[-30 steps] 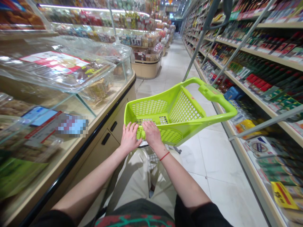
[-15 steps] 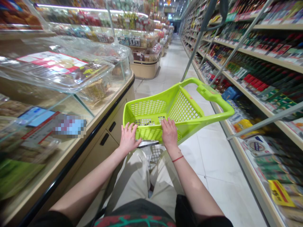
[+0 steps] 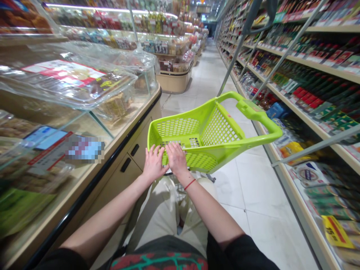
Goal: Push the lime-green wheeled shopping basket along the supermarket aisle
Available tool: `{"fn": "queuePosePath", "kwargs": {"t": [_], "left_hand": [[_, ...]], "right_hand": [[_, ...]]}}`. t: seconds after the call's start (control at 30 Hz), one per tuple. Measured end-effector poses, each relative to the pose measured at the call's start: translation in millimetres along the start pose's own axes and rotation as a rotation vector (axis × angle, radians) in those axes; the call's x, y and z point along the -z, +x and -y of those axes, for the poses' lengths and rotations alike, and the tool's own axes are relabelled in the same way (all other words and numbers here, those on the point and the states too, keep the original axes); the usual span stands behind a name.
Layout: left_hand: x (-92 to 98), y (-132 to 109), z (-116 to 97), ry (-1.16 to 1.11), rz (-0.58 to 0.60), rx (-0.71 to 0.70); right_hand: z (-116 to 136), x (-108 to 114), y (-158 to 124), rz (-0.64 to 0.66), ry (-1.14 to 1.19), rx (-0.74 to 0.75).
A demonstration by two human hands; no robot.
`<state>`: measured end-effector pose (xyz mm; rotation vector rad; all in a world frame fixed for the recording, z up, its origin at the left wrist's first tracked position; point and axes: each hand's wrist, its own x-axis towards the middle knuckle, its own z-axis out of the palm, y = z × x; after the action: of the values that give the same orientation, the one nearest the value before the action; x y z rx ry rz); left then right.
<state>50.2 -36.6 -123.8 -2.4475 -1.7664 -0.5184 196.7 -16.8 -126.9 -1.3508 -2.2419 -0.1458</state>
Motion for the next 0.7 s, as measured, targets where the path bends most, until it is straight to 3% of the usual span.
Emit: {"fn": "queuePosePath", "kwargs": {"t": [0.23,0.53,0.7], "left_hand": [[-0.5,1.6,-2.1,0.011,0.009,0.029],[-1.3,3.1,-3.9,0.010,0.012,0.029],[-1.3,3.2,-3.5,0.009,0.008,0.020]], "right_hand": [[-15.4,6.0,-4.3,0.016,-0.039,0.049],[-89.5,51.1,-36.9,-0.034,-0.221,-0.054],[-104.1,60.2,-45.9,-0.110,-0.287,-0.112]]}}
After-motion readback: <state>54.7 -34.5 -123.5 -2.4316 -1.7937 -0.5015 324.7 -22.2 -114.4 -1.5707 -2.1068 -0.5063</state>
